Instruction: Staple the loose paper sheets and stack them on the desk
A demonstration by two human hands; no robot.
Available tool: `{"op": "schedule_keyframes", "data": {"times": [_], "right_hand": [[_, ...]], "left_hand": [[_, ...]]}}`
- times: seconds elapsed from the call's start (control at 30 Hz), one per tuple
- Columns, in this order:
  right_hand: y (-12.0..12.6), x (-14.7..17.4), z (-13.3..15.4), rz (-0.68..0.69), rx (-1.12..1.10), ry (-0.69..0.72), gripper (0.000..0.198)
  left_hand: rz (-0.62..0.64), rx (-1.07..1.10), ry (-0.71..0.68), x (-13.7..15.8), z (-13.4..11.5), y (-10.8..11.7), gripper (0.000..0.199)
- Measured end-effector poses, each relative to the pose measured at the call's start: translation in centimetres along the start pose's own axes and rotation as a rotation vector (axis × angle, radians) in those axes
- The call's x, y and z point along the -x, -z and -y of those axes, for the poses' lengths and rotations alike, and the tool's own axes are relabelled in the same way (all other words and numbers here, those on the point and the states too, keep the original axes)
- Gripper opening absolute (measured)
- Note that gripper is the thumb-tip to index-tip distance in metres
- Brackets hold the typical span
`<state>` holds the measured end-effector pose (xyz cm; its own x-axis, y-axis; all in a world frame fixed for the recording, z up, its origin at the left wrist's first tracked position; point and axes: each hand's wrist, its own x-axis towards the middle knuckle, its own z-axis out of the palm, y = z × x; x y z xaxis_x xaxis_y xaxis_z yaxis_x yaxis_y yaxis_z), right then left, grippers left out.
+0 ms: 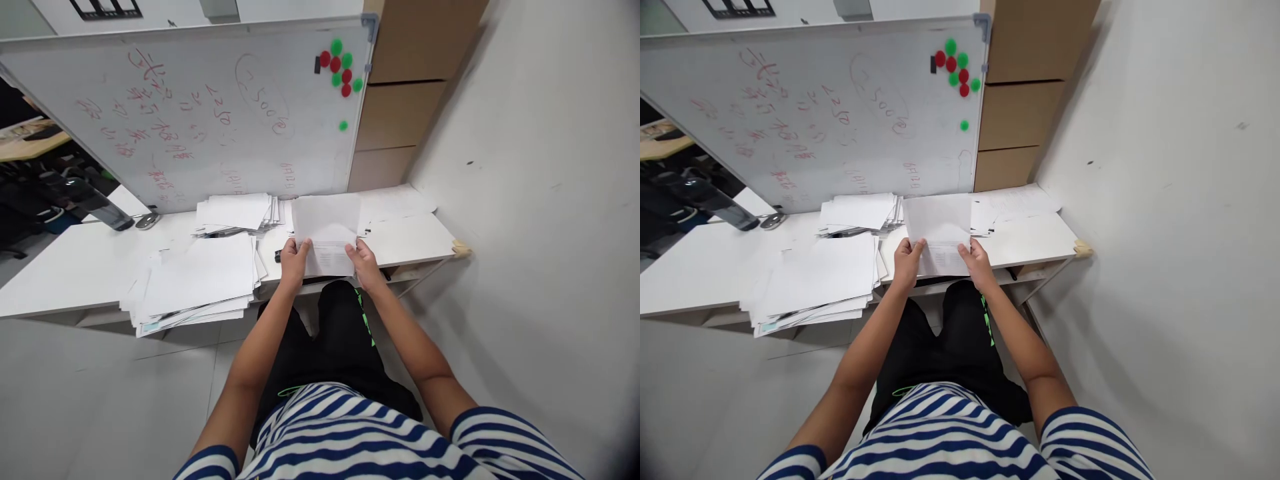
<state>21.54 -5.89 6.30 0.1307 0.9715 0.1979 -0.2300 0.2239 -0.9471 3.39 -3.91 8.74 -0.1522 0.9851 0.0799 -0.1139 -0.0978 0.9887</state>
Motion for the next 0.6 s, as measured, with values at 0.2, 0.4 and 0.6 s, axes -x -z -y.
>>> {"op": "schedule_keyframes", "data": {"times": [0.2,0.4,0.6], "right_hand": [[0.6,0.5,0.0,-0.267,0.247,0.261,0.038],[2.4,0.8,-3.7,-0.377,0.567,0.188,0.034],[2.4,2.0,-5.2,-0.398,0.688,0.131,0.03]], "left_hand": [[0.118,0.252,-0.089,0.6,0.3,-2.3,0.037],[0.197,0.163,0.046,-0.3,3.5,-3.8,0.036],[0.099,-0.105,-0.097,0.6,5.4,-5.0,0.027]]}}
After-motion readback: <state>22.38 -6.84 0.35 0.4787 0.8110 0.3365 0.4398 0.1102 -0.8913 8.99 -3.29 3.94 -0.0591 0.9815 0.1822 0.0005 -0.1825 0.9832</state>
